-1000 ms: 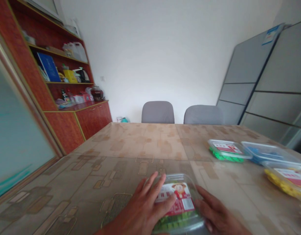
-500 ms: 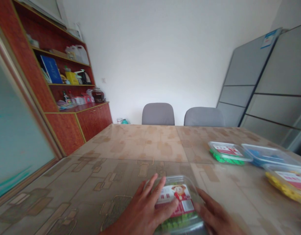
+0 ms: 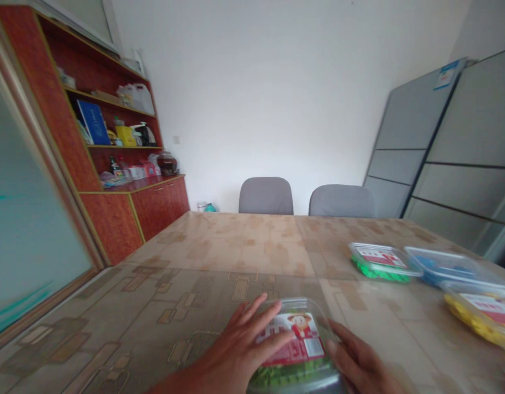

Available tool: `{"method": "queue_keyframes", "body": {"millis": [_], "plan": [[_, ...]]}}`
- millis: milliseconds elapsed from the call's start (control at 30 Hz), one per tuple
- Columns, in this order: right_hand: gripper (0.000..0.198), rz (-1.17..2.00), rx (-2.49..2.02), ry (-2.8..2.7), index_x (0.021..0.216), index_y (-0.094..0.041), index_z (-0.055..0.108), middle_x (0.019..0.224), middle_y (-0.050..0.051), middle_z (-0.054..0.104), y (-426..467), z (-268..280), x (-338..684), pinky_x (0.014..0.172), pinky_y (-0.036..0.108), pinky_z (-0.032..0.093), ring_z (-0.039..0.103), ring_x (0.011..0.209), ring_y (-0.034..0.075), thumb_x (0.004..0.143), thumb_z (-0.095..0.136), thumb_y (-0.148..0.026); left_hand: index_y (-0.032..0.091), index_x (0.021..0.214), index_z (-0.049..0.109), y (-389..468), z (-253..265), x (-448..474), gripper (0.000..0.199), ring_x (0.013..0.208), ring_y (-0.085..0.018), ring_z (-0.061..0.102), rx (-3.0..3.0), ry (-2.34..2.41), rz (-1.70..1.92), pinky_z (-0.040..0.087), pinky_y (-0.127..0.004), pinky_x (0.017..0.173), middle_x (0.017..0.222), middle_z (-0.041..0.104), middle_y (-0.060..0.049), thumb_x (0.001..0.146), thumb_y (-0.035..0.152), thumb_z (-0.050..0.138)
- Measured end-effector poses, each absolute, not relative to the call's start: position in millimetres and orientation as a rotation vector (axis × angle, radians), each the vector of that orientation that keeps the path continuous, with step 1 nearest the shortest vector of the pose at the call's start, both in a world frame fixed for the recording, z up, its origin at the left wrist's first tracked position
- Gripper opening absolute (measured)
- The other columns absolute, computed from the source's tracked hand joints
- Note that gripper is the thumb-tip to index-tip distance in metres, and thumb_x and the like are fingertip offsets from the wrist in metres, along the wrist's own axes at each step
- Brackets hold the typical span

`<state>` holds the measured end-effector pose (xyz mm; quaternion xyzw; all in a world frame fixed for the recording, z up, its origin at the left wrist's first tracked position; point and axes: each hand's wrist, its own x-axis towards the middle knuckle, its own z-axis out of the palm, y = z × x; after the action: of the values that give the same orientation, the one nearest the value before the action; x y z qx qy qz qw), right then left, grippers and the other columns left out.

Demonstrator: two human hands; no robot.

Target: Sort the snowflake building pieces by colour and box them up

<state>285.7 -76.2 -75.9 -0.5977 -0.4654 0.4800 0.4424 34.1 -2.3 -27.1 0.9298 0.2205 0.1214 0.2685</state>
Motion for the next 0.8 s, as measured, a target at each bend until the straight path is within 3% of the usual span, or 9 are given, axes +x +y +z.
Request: {"method": "queue_keyframes", "body": {"millis": [100,200,333,400,500,600,800], "plan": [[0.071,1.072,-1.567,-1.245,0.125,-0.022,0.059,0.063,0.002,0.065,-74.9,-73.8,294.2,0.061,0.031,0.051,0.06,0.059,0.021,0.078,0.045,-0.073,0.037,0.146,0.024,-0.1,-18.6,19.7,0.077,0.14,-0.038,0.011,2.4,0.664,0.342,0.02,-0.059,0.109,0.156,0.01,-0.006,0.081,0.051,0.063],[0.063,0.705,-1.632,-1.485,0.13,-0.021,0.056,0.09,0.01,0.071,-73.3,-61.9,307.3,0.079,0.037,0.052,0.065,0.083,0.027,0.084,0.044,-0.063,0.036,0.146,0.023,3.1,-14.5,8.7,0.084,0.139,-0.041,0.009,2.374,0.754,0.334,0.021,-0.061,0.107,0.156,0.006,-0.007,0.077,0.051,0.068],[0.049,0.29,-1.491,-1.861,0.13,-0.029,0.056,0.129,0.01,0.059,-78.0,-40.4,310.9,0.096,0.042,0.047,0.054,0.118,0.032,0.085,0.055,-0.047,0.037,0.146,0.021,-1.5,-12.4,9.6,0.086,0.139,-0.041,0.009,2.433,0.751,0.277,0.021,-0.062,0.107,0.156,0.006,-0.007,0.076,0.053,0.068],[0.053,0.17,-1.372,-2.045,0.135,-0.034,0.05,0.141,0.006,0.049,-80.4,-36.9,305.3,0.101,0.045,0.043,0.047,0.126,0.033,0.084,0.059,-0.044,0.037,0.146,0.022,-6.8,-12.5,16.0,0.087,0.14,-0.04,0.01,2.508,0.714,0.304,0.017,-0.062,0.108,0.156,0.009,-0.008,0.074,0.053,0.069],[0.072,0.021,-1.216,-2.275,0.143,-0.034,0.033,0.146,0.007,0.039,-78.2,-45.0,297.5,0.101,0.049,0.043,0.044,0.128,0.035,0.08,0.065,-0.046,0.035,0.145,0.027,-10.5,-18.0,27.1,0.079,0.139,-0.039,0.015,2.632,0.669,0.353,0.012,-0.063,0.109,0.155,0.017,-0.01,0.078,0.051,0.066],[0.08,-0.118,-1.168,-2.417,0.147,-0.029,0.023,0.142,0.009,0.043,-72.4,-58.3,296.1,0.102,0.046,0.043,0.046,0.127,0.032,0.081,0.063,-0.05,0.037,0.142,0.033,-6.7,-31.3,33.8,0.071,0.139,-0.042,0.015,2.75,0.57,0.339,0.014,-0.066,0.108,0.154,0.022,-0.009,0.08,0.05,0.065],[0.065,-0.504,-1.123,-2.53,0.144,-0.019,0.033,0.14,0.006,0.048,-71.6,-64.5,297.6,0.109,0.041,0.036,0.044,0.129,0.023,0.089,0.055,-0.045,0.035,0.143,0.031,-8.3,-48.2,36.1,0.076,0.138,-0.043,0.016,3.084,0.635,0.29,0.024,-0.066,0.104,0.153,0.022,-0.011,0.078,0.044,0.07]]}}
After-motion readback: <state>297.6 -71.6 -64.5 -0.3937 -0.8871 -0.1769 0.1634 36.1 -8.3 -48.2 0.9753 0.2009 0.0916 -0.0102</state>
